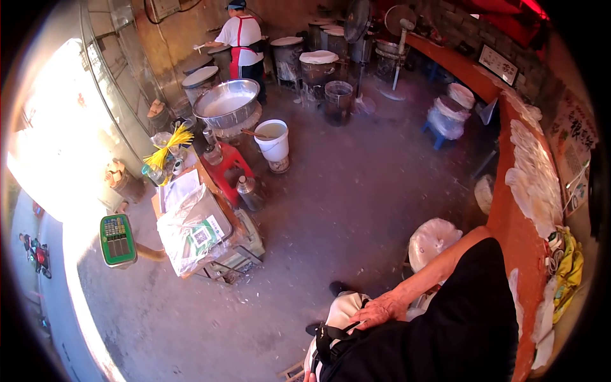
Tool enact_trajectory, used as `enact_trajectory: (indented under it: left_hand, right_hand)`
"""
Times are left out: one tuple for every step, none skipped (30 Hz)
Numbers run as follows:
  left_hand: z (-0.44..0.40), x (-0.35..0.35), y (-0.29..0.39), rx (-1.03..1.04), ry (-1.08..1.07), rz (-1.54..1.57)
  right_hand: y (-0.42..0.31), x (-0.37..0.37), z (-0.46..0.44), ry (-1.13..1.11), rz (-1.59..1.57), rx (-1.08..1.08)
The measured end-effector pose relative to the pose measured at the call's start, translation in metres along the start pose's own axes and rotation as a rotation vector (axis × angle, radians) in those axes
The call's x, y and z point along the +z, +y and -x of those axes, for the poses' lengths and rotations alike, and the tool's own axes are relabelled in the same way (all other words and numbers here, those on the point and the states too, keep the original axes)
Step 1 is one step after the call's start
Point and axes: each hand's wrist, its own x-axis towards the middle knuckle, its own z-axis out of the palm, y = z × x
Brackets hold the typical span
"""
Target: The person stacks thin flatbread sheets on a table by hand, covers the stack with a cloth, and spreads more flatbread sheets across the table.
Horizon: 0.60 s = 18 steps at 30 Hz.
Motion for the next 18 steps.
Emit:
enact_trajectory:
  left_hand:
    - [-0.001, -0.001, 0.001, -0.006, 0.003, 0.002]
    - [-0.001, -0.002, 0.002, -0.017, 0.005, 0.005]
    - [-0.001, -0.004, 0.004, -0.023, 0.009, 0.007]
    - [0.0, -0.006, 0.004, -0.028, 0.014, 0.009]
    - [0.002, -0.007, 0.003, -0.034, 0.018, 0.011]
    - [0.008, -0.011, 0.001, -0.024, 0.016, 0.015]
    - [0.01, -0.012, 0.001, -0.034, 0.023, 0.012]
    - [0.016, -0.015, -0.001, -0.033, 0.019, 0.013]
    - [0.023, -0.018, -0.002, -0.023, 0.027, 0.016]
    - [0.025, -0.018, 0.0, -0.024, 0.029, 0.01]
    - [0.028, -0.019, 0.0, -0.017, 0.031, 0.011]
    - [0.032, -0.018, 0.002, -0.012, 0.037, 0.011]
    - [0.035, -0.018, 0.004, -0.006, 0.043, 0.009]
    - [0.036, -0.017, 0.006, 0.002, 0.053, 0.01]
    - [0.039, -0.017, 0.009, 0.006, 0.064, 0.011]
    - [0.041, -0.015, 0.011, 0.011, 0.079, 0.015]
    - [0.044, -0.013, 0.014, 0.017, 0.095, 0.018]
    - [0.047, -0.013, 0.016, 0.026, 0.112, 0.02]
  right_hand:
    - [0.002, -0.002, 0.003, 0.058, -0.013, -0.029]
    - [0.004, -0.005, 0.007, 0.054, -0.017, -0.022]
    - [0.006, -0.009, 0.011, 0.049, -0.022, -0.015]
    - [0.007, -0.015, 0.015, 0.04, -0.027, -0.013]
    - [0.008, -0.021, 0.018, 0.036, -0.021, 0.006]
    - [0.004, -0.029, 0.02, 0.03, -0.017, 0.018]
    - [0.004, -0.036, 0.022, 0.021, -0.01, 0.031]
    - [0.006, -0.042, 0.026, 0.01, -0.018, 0.02]
    - [0.009, -0.045, 0.028, -0.002, -0.031, 0.005]
    - [0.013, -0.05, 0.031, -0.014, -0.04, -0.008]
    - [0.016, -0.054, 0.036, 0.0, -0.039, -0.005]
    - [0.017, -0.053, 0.039, 0.016, -0.046, -0.006]
    - [0.019, -0.052, 0.04, 0.037, -0.052, -0.006]
    - [0.018, -0.057, 0.041, 0.033, -0.063, 0.016]
    - [0.017, -0.059, 0.04, 0.013, -0.073, 0.03]
    - [0.018, -0.061, 0.04, -0.001, -0.076, 0.05]
    - [0.018, -0.064, 0.041, -0.012, -0.076, 0.077]
    - [0.017, -0.07, 0.039, -0.032, -0.085, 0.077]
